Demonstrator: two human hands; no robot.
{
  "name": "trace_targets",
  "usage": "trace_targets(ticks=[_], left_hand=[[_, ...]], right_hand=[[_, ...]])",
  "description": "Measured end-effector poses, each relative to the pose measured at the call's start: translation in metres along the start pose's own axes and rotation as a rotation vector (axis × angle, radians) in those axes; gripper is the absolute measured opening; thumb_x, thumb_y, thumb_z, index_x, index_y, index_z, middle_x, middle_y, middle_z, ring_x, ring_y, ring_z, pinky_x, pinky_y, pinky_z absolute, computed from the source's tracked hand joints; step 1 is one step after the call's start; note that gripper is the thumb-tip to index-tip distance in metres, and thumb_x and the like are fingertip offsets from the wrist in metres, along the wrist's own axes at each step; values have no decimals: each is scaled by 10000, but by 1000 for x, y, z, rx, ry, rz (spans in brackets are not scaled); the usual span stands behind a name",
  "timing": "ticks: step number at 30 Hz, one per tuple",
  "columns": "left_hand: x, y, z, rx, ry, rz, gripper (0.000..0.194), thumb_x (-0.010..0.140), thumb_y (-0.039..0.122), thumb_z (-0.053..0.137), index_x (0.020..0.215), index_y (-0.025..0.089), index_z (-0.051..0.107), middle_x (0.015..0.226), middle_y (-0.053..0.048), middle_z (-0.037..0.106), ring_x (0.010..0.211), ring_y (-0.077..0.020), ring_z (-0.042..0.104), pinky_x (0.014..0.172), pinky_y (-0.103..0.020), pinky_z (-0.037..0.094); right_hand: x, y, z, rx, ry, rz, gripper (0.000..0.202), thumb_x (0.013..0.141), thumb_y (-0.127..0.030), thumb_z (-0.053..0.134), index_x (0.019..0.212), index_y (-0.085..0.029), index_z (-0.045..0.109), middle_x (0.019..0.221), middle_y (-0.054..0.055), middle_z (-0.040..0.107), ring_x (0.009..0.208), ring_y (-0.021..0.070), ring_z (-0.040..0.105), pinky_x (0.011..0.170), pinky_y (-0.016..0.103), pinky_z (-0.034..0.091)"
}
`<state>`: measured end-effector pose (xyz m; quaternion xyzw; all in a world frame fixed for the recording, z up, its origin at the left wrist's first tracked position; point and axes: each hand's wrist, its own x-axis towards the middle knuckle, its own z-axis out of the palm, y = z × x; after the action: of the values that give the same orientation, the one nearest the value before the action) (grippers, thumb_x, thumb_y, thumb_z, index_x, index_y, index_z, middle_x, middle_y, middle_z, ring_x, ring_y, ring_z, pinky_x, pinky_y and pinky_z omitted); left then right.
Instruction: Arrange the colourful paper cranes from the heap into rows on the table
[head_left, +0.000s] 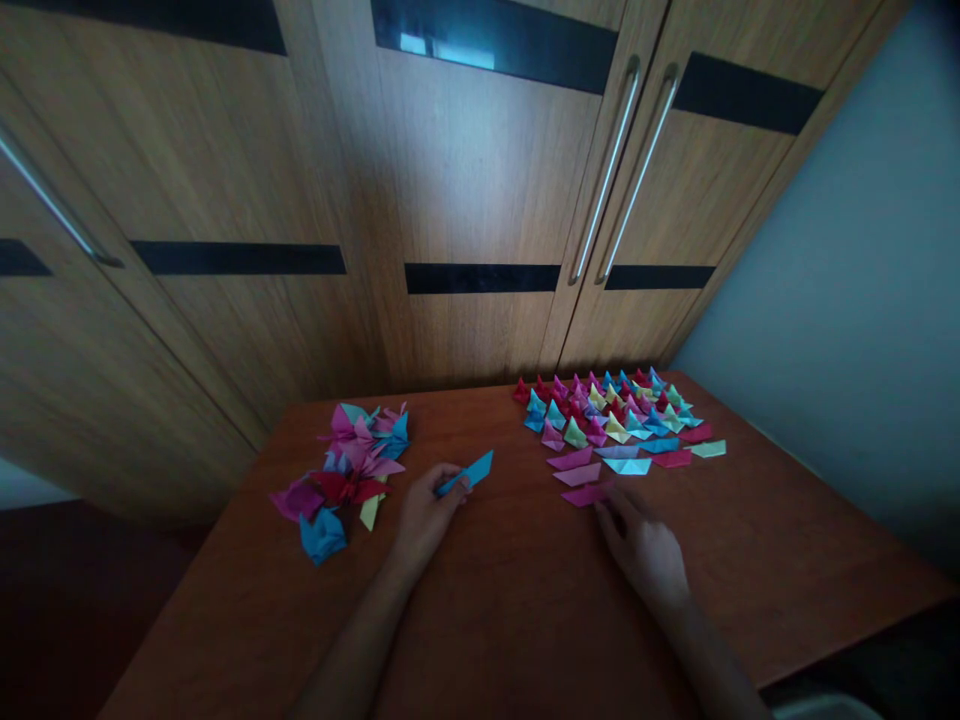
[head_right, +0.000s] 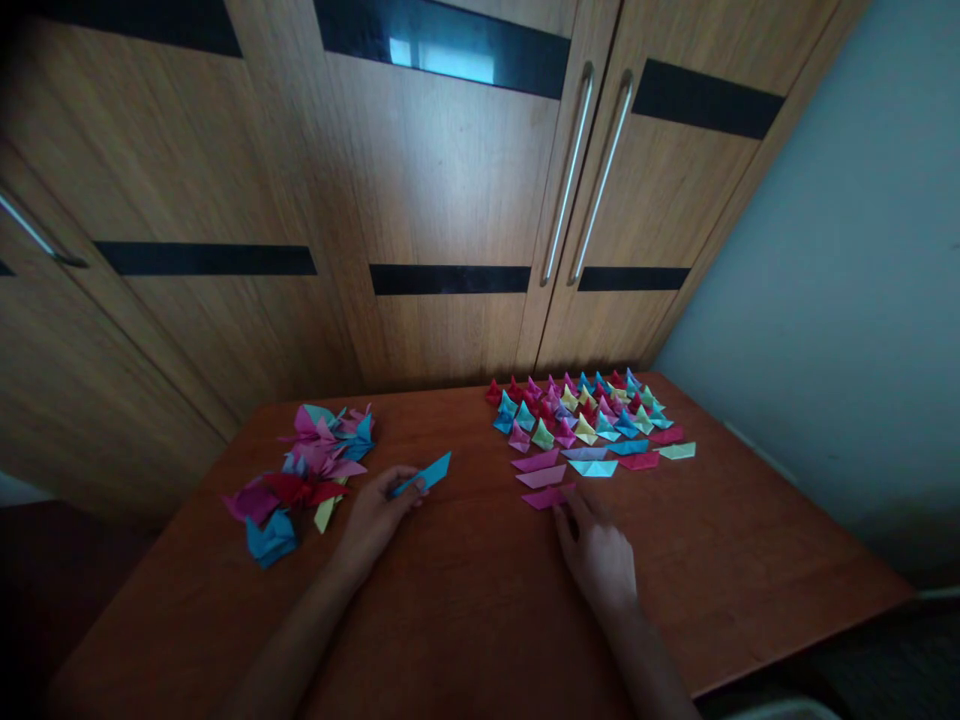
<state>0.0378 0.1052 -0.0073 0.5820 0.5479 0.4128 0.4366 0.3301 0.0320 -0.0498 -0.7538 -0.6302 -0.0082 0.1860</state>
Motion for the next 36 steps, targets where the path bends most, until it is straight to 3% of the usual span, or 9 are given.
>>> trace_targets(ticks=[8, 14, 22, 27, 31, 36], left_hand=[[-2, 4, 1, 1, 20, 13, 230, 752, 398, 567, 790, 183, 638, 726, -19, 693, 681, -193, 652, 653, -291, 490], [-3, 5, 1, 20, 31, 24, 225, 753, 396, 562, 787, 186, 635, 723, -20, 699, 673, -192, 657, 648, -295, 494], [-2, 0, 4, 105, -20, 53, 251, 790, 383, 527, 868, 179, 650, 725, -22, 700, 679, -200, 659, 643, -296, 494], [-6, -3, 9, 197, -51, 111, 242, 803, 359, 530, 921, 199, 667, 890, -38, 720, 838, -224, 658, 763, -319, 481], [-14, 1, 24, 270, -106, 157, 229, 831, 313, 498, 940, 211, 672, 931, -35, 720, 862, -211, 652, 795, -306, 467], [-21, 13, 66, 363, -175, 210, 222, 850, 257, 473, 941, 212, 671, 959, -44, 711, 888, -201, 643, 789, -292, 459]], right_hand=[[-6, -6, 1, -46, 33, -139, 330, 934, -350, 386, 1171, -278, 604, 1096, 62, 620, 894, 197, 637, 603, 243, 491], [-10, -2, 3, -111, 45, -137, 325, 927, -349, 405, 1174, -291, 607, 1038, 65, 619, 861, 197, 622, 579, 242, 478], [-4, 54, -7, -193, 120, -129, 352, 925, -380, 399, 1162, -254, 626, 1036, 94, 592, 939, 250, 561, 731, 349, 510], [5, 79, -6, -193, 138, -151, 354, 917, -393, 408, 1155, -254, 629, 1052, 93, 580, 942, 251, 550, 779, 374, 504], [10, 83, -2, -168, 155, -173, 370, 916, -406, 409, 1157, -235, 633, 1047, 100, 578, 946, 249, 544, 801, 375, 495], [13, 83, 1, -126, 177, -197, 378, 913, -386, 416, 1180, -222, 626, 1083, 109, 564, 968, 252, 531, 832, 385, 482]])
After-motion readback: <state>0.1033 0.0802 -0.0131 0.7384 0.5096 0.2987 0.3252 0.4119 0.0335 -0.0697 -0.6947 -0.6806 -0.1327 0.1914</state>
